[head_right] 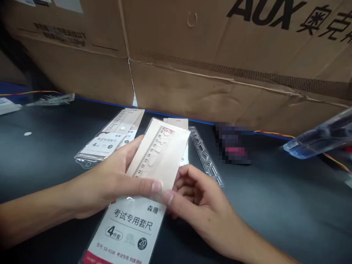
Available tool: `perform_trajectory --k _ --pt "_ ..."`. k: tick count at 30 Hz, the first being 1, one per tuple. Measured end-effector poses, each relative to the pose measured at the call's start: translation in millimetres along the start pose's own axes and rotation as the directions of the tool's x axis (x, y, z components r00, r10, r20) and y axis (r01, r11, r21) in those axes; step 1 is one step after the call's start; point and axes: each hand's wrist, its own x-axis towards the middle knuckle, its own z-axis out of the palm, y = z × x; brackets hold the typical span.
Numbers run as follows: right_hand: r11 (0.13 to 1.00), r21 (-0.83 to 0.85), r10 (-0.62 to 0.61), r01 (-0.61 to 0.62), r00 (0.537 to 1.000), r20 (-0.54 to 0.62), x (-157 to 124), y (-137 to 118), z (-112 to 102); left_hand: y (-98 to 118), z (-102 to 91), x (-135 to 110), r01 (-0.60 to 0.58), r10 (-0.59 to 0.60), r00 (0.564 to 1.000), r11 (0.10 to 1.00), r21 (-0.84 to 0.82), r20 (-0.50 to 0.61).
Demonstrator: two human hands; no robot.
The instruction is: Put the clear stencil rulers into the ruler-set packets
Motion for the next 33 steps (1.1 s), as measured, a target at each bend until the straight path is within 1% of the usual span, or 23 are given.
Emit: perform_trajectory --k 2,4,7,9,12,17,19,21,24,27,29,30,32,33 --pt "0.998 -0.003 0.061 -0.061 0.992 0.109 -1 1 1 -1 1.4 -1 -0.002 0.003 0.998 1.0 -0.003 0.055" --pt "0.995 -0.024 0.1 -0.098 0.985 0.138 -3 2 2 -1 2.8 -2 0.008 -0.008 0.995 1.0 -0.002 0.095" --pt "0.996 -0.031 0.088 -0.085 0.99 0.114 -5 2 3 -1 3.7 0 0.035 -0.037 0.99 0.999 0.019 0.133" --pt "0.997 -0.039 0.066 -0.062 0.992 0.105 -5 2 3 0 3.3 1 0.027 -0.034 0.988 0.998 0.048 0.149" --pt "0.997 -0.049 0.073 -0.068 0.992 0.106 -5 2 0 1 1.9 2 0.018 -0.033 0.983 0.996 0.086 0.178" --pt "0.997 -0.007 0.08 -0.079 0.99 0.116 -6 -3 -4 0 1.3 2 0.016 -0.042 0.981 0.991 0.135 0.188" --pt "0.996 0.023 0.081 -0.085 0.989 0.124 -7 -5 -6 -2 1.8 3 0.0 -0.034 0.976 0.988 0.156 0.216" --pt "0.995 0.042 0.087 -0.093 0.989 0.118 -7 -5 -7 -4 2.0 5 -0.008 -0.032 0.967 0.988 0.156 0.253" --pt "0.994 0.048 0.095 -0.101 0.99 0.106 -6 -2 -10 -5 0.4 7 0.036 -0.072 0.958 0.991 0.132 0.279" --pt "0.995 0.055 0.074 -0.078 0.994 0.08 -3 2 -11 -1 -4.3 7 0.08 -0.11 0.961 0.989 0.126 0.253" --pt "0.998 0.048 0.046 -0.048 0.998 0.049 -2 4 -11 5 -9.8 8 0.071 -0.1 0.974 0.987 0.145 0.202" --pt "0.998 0.044 0.032 -0.033 0.999 0.034 -1 5 -11 9 -13.7 8 0.056 -0.083 0.984 0.984 0.166 0.161" --pt "1.0 0.02 0.004 -0.004 1.0 0.009 -1 7 -13 20 -24.0 10 0.017 -0.028 0.999 0.971 0.237 0.042" --pt "1.0 -0.01 -0.017 0.017 1.0 -0.009 -1 6 -13 27 -30.6 11 -0.021 0.033 0.999 0.959 0.283 -0.037"
